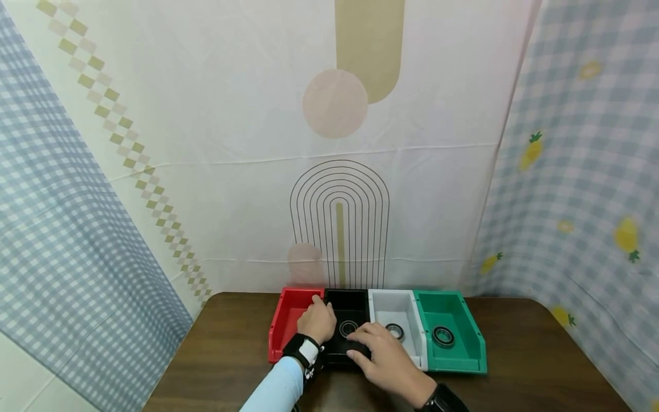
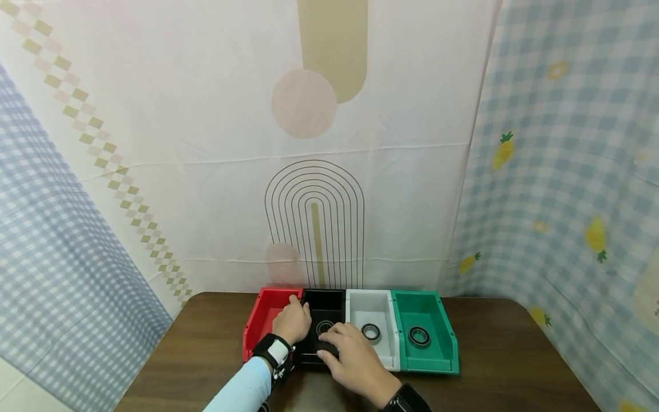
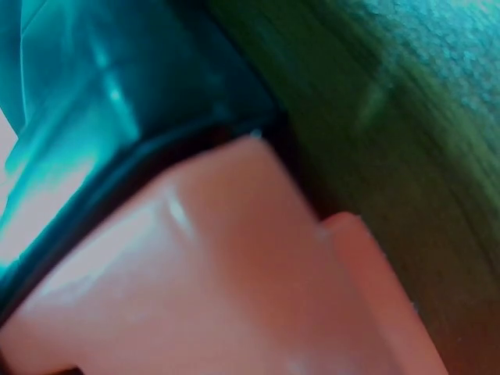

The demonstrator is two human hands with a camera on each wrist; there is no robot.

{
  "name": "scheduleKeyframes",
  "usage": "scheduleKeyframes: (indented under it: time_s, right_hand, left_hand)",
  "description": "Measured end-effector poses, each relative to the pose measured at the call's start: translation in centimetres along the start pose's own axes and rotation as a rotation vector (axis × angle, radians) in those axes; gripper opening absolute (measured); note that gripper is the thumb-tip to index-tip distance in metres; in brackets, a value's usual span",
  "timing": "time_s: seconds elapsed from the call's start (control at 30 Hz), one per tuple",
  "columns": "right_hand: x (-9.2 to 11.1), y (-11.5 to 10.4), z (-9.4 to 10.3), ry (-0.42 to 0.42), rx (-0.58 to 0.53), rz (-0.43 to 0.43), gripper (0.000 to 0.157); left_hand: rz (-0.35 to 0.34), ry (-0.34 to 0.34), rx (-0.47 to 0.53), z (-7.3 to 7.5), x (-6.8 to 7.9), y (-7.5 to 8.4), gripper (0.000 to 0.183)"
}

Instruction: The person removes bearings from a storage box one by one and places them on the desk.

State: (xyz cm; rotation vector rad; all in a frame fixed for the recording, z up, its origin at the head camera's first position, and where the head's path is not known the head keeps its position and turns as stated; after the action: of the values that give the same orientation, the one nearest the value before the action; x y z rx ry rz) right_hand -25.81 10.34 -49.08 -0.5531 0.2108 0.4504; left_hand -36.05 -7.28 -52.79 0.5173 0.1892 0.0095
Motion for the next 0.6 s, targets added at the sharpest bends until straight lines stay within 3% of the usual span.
scheduleKeyframes:
  time_s: [0.6]
  right_hand:
    - [-0.20, -0.12, 0.13, 0.023, 0.023, 0.007, 0.023]
  left_hand:
    - [0.000, -0.013, 0.007, 0.04, 0.02, -0.05, 0.035]
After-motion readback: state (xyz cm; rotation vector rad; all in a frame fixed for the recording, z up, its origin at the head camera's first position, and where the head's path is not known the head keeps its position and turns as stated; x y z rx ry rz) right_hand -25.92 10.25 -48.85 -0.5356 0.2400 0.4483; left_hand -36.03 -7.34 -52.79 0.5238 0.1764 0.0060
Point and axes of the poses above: each hand's wrist, its own x-axis away from the middle knuckle, its own z-axis out of the back of the hand, y = z × x, the point moved 2 cm from there along -x, towards the middle knuckle, and after that the axes turned 7 degrees about -z, right-handed, at the moved point
